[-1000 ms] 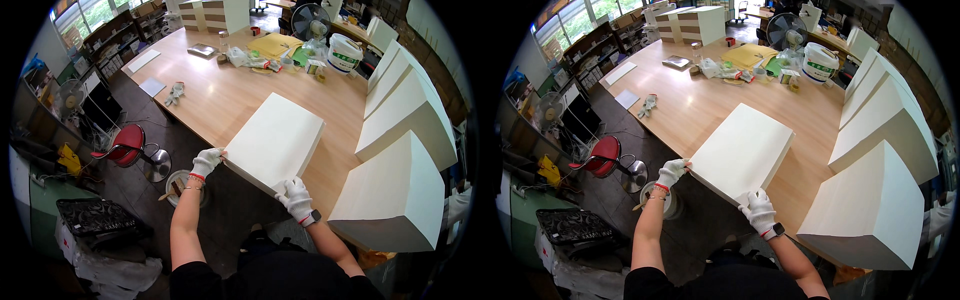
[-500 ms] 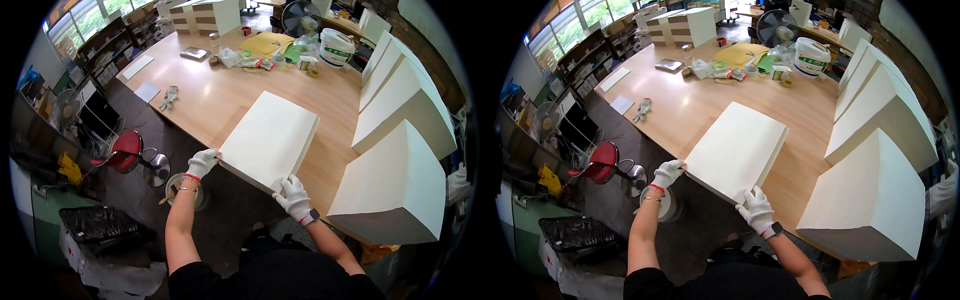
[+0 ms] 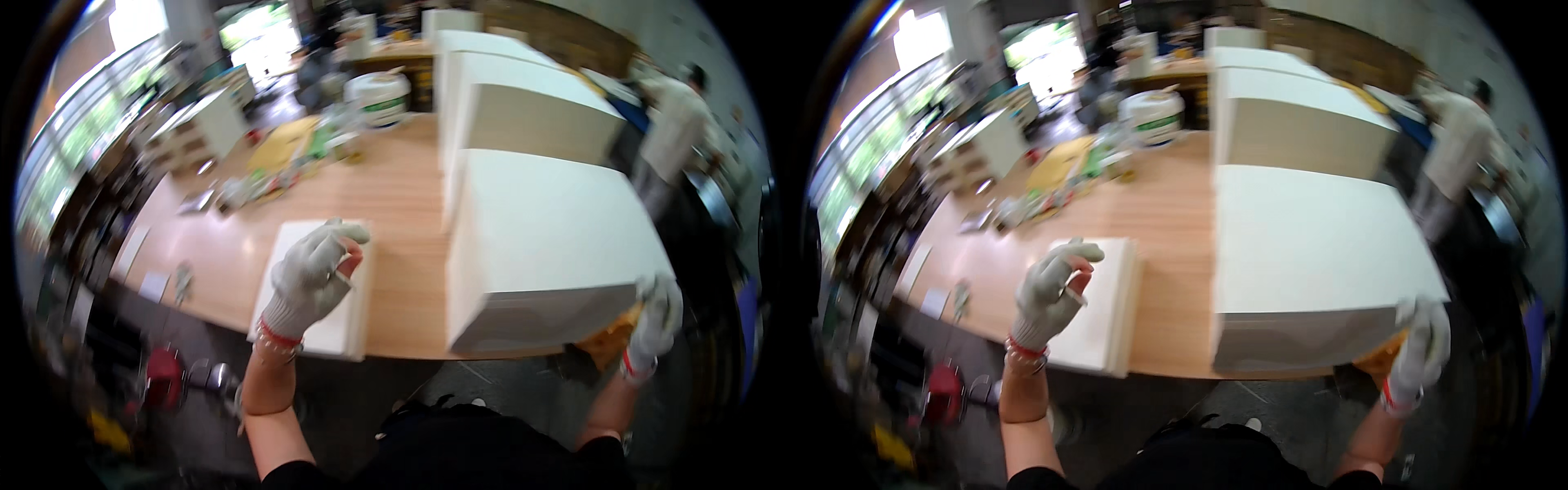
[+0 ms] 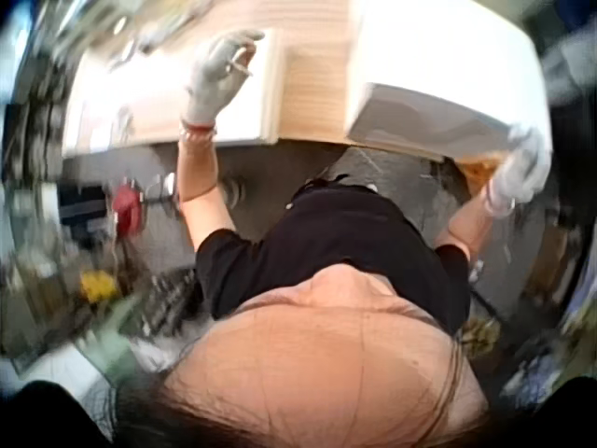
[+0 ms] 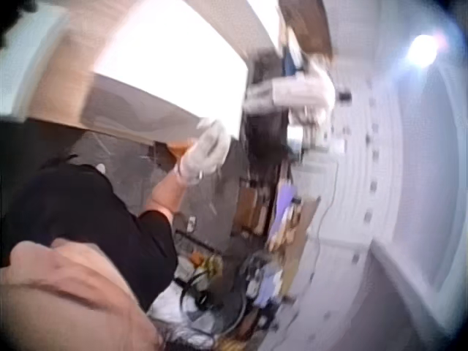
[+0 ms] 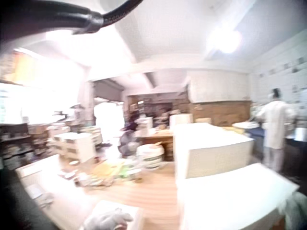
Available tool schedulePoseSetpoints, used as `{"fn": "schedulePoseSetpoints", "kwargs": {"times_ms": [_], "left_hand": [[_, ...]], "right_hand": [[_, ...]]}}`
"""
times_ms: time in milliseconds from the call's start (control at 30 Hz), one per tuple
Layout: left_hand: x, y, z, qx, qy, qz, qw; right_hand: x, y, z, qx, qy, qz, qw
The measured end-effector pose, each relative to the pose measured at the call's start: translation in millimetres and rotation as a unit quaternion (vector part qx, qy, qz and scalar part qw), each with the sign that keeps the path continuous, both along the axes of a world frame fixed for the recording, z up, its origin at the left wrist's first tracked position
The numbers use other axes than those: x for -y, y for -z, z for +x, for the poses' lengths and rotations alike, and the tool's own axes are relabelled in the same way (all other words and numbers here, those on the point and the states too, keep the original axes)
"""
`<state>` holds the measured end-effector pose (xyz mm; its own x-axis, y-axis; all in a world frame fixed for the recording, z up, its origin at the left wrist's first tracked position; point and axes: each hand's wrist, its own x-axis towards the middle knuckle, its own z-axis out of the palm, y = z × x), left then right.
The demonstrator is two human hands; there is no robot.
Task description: The person repeatedly picks up white rectangular panels from a table and places them onto a stack of similar panels. The person wears white gloves and handles the panels one at a time in a repetitive loop.
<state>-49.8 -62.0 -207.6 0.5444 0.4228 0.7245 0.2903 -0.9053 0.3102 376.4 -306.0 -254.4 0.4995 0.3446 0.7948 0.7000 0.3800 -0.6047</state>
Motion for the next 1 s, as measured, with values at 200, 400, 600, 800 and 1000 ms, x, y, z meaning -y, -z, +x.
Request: {"fn": "schedulePoseSetpoints", "kwargs": {"times_ms": [200,400,600,800,1000], "left_hand": [[53.8,-73.7,174.0,-0.142,0.225,0.103,0.958],[83.9,-77.0,302.4,-0.305,0.244,0.100,0.915],[87.3,-58.0,348.4,-0.342,0.210,0.090,0.912],[76.8,-33.3,350.1,-0.211,0.288,0.058,0.932],[79.7,-49.6,341.6,-0.208,0.317,-0.183,0.907]], "right_hand": [[4.9,-1.9,77.2,0.027,0.224,-0.161,0.961],[8.7,-26.9,93.3,0.115,0.126,-0.193,0.966],[-22.5,-71.2,88.5,0.269,0.105,-0.123,0.949],[-43.9,-60.1,94.0,0.295,0.088,-0.047,0.950],[-43.2,-47.1,96.9,0.239,0.111,0.009,0.965]]}}
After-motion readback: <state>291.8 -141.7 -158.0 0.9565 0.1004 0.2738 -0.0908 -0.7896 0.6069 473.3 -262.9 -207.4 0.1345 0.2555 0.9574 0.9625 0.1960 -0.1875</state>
